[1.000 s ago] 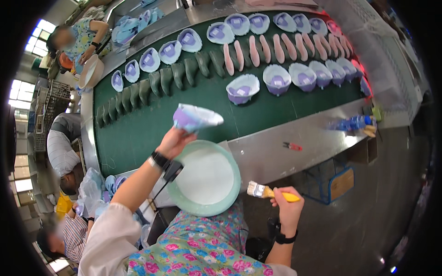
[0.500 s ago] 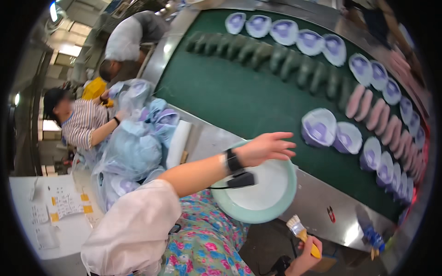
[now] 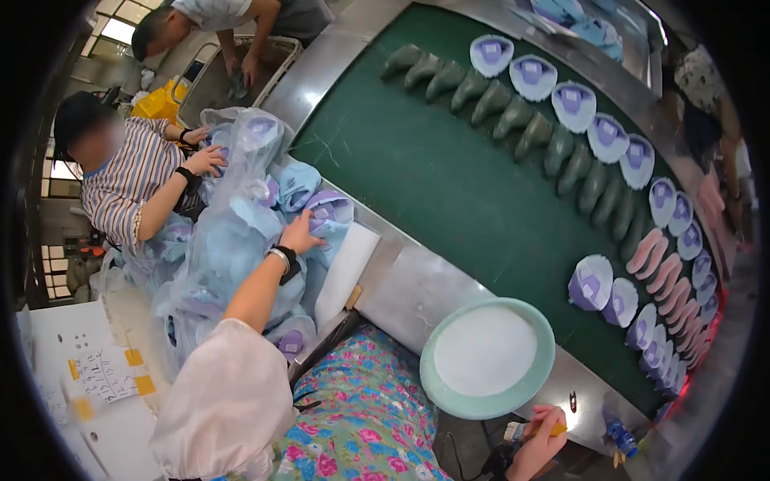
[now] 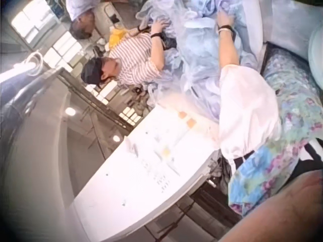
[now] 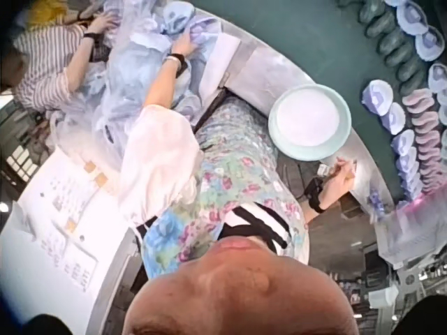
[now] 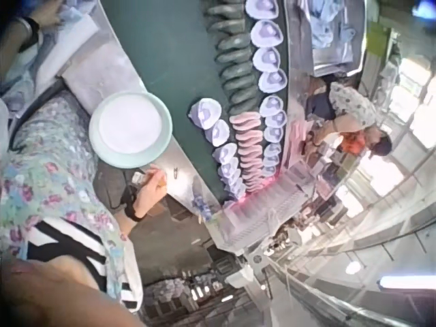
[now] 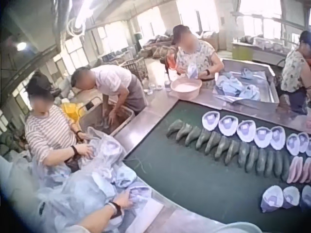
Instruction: The person paints the interior of purple shoe parts with white paint using a brush. They pick up each part from a conveyor belt, dip the brush into a bowl of white paint, and apply the paint to the inside surface before placing the part back on the belt.
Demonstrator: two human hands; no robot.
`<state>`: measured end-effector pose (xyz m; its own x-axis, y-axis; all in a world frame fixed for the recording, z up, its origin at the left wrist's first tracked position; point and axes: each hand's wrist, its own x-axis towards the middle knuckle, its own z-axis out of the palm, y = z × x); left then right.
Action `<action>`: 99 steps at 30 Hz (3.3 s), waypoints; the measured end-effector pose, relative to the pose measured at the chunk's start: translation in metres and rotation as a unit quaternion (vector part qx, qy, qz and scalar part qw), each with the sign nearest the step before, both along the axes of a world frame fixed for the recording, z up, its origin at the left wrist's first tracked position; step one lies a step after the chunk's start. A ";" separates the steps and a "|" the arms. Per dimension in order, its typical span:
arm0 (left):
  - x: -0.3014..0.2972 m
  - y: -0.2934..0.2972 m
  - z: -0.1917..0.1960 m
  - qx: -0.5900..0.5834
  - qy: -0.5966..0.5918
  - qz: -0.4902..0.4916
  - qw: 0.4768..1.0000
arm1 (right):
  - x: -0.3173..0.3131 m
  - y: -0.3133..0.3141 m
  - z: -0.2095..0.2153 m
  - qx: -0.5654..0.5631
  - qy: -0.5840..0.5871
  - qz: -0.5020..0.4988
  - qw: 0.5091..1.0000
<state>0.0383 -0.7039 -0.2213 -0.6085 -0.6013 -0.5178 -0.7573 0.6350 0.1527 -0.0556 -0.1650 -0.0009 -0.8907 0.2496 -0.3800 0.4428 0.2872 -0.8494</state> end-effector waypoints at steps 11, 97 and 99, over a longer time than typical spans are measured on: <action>-0.048 0.104 0.184 0.756 0.344 0.259 0.492 | 0.001 -0.130 0.084 0.193 0.293 0.392 0.850; -0.034 0.305 0.133 0.830 -0.002 0.179 0.528 | 0.042 0.053 0.043 -0.022 0.186 0.140 0.972; -0.034 0.317 0.140 0.804 -0.080 0.165 0.566 | 0.032 0.034 0.052 -0.091 0.227 0.230 0.942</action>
<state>0.0046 -0.3872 -0.0813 -0.4692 0.6578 -0.5892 -0.8795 -0.4079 0.2450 -0.0239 -0.1307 0.0506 -0.9698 -0.2348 0.0666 -0.1135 0.1921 -0.9748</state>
